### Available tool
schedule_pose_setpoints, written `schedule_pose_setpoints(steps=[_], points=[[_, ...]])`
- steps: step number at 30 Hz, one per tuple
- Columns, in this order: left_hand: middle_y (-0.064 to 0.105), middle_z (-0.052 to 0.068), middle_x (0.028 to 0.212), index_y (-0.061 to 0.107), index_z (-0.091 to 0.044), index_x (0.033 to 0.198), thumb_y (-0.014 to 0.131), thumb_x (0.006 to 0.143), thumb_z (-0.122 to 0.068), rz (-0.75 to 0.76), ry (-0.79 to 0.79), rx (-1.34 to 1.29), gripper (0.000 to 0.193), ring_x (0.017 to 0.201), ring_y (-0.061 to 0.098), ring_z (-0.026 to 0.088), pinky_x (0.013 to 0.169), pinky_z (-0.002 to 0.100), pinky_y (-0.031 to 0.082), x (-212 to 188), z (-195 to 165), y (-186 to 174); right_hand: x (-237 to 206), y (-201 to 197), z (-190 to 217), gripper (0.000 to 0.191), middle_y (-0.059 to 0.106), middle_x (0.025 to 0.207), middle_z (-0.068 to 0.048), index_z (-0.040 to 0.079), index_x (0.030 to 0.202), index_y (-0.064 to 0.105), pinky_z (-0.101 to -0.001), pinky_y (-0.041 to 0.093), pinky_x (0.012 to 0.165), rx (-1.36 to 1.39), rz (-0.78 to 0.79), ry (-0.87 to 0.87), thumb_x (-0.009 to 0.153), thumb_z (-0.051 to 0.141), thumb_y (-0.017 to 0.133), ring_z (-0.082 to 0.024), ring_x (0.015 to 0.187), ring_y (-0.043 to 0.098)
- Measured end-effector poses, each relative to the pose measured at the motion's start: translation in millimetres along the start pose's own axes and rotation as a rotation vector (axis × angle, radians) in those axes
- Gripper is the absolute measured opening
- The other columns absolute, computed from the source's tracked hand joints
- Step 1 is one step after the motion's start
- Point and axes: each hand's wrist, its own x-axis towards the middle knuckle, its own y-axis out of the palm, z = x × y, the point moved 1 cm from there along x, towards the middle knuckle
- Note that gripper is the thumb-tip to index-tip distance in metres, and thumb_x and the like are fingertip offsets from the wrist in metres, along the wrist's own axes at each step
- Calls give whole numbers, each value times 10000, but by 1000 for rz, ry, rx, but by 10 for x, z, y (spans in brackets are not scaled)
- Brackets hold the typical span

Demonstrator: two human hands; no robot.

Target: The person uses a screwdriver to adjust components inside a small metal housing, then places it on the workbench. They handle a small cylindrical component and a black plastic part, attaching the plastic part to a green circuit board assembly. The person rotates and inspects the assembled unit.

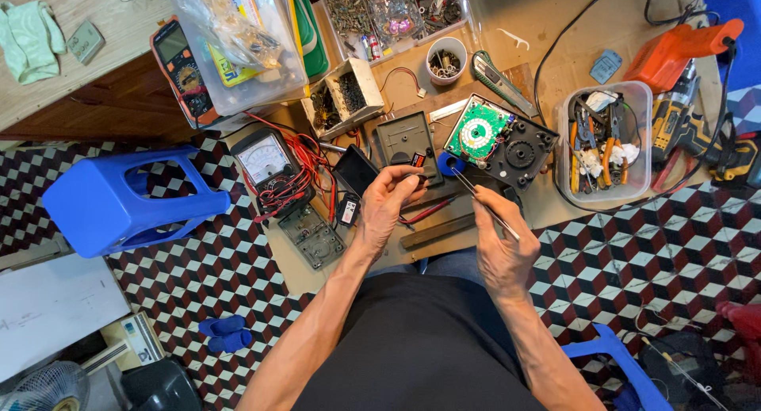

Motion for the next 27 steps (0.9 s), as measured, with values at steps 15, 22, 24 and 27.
schedule_pose_setpoints(steps=[15, 22, 24, 27], points=[[719, 102, 1178, 608, 1, 1289, 616, 1055, -128, 153, 213, 42, 267, 1089, 702, 141, 979, 286, 592, 140, -464, 262, 352, -113, 819, 190, 716, 1238, -177, -38, 1213, 659, -305, 608, 1015, 254, 57, 62, 1023, -38, 657, -181, 1127, 713], [746, 83, 1121, 643, -4, 1265, 651, 1038, -123, 81, 206, 119, 256, 1043, 678, 101, 904, 254, 563, 157, -622, 294, 425, -46, 814, 197, 717, 1233, -186, -38, 1223, 661, -310, 607, 1018, 217, 85, 71, 1026, -35, 656, -186, 1123, 714], [742, 63, 1113, 638, -15, 1265, 645, 1033, -138, 96, 198, 76, 263, 1045, 692, 90, 918, 249, 584, 182, -623, 288, 450, -20, 794, 196, 717, 1239, -183, -37, 1224, 659, -316, 610, 1029, 222, 92, 53, 1028, -33, 653, -189, 1133, 716], [748, 59, 1066, 639, -25, 1271, 636, 1035, -156, 96, 179, 104, 270, 995, 715, 89, 885, 249, 604, 200, -601, 265, 453, 0, 769, 195, 719, 1235, -179, -34, 1224, 657, -314, 613, 1022, 239, 100, 53, 1028, -28, 654, -190, 1127, 719]])
